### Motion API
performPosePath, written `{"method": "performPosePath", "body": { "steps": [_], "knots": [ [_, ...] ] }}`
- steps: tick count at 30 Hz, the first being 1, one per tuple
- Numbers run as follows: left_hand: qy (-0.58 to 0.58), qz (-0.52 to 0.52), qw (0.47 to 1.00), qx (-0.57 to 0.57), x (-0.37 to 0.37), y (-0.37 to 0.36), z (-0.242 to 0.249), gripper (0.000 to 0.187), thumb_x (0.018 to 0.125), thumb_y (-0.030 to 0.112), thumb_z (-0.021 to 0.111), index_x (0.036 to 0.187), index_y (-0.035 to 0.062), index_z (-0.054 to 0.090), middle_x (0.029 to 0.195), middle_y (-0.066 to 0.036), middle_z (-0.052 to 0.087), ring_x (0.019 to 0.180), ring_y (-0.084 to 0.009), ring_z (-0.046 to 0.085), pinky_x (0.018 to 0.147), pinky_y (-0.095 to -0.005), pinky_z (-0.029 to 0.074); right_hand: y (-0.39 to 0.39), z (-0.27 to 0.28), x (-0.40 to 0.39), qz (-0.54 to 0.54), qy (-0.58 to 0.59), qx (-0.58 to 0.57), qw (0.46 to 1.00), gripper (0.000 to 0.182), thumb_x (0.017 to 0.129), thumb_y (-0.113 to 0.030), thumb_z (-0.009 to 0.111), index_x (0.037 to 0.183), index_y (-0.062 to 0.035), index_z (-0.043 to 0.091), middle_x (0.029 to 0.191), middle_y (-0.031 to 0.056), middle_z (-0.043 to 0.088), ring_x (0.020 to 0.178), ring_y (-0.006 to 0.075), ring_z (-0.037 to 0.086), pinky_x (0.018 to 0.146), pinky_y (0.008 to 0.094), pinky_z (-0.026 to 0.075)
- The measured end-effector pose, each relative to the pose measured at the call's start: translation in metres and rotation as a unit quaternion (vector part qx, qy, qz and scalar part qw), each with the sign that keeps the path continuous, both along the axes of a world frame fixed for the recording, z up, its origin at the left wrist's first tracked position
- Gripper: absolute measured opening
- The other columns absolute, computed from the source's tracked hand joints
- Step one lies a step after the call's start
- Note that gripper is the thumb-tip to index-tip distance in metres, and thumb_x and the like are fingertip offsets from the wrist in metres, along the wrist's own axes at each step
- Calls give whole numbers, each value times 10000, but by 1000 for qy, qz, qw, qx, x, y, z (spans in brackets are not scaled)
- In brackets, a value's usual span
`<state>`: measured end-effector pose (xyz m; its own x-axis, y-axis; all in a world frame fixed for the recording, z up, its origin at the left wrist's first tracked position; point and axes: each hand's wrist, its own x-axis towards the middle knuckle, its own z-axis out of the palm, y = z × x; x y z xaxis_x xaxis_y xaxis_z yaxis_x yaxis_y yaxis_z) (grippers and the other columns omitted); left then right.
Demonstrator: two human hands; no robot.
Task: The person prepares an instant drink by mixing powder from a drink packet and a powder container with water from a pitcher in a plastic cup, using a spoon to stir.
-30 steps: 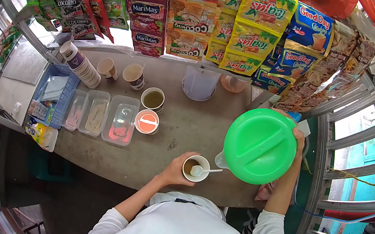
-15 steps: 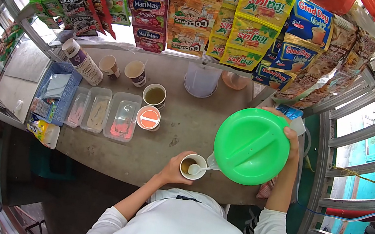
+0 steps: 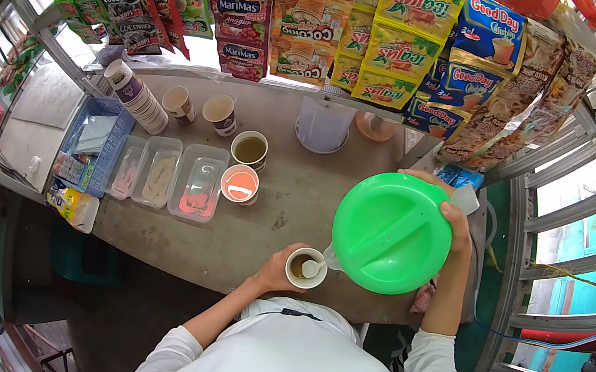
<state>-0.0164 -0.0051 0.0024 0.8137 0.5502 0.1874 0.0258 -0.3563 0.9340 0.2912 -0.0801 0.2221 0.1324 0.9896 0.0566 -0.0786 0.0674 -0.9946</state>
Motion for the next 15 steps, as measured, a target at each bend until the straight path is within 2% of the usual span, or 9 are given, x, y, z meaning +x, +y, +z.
{"method": "performPosePath", "body": {
  "steps": [8, 15],
  "knots": [
    [-15, 9, 999, 49, 2, 0, 1, 936, 480, 234, 943, 1273, 67, 474, 1174, -122, 626, 1033, -280, 651, 888, -372, 535, 0, -1, -3, 3, -3, -1, 1000, 760, 786, -476, 518, 1315, 69, 489, 1221, 182, 603, 1110, 247, 592, 957, 342, 444],
    [-11, 4, 1000, 25, 0, 0, -4, 941, 486, 229, 943, 1280, 64, 465, 1169, -119, 628, 1021, -279, 656, 875, -370, 541, 1, 3, -6, -2, -24, 0, 1000, 764, 782, -475, 523, 1314, 72, 491, 1220, 186, 603, 1108, 248, 591, 955, 345, 444]
  ]
}}
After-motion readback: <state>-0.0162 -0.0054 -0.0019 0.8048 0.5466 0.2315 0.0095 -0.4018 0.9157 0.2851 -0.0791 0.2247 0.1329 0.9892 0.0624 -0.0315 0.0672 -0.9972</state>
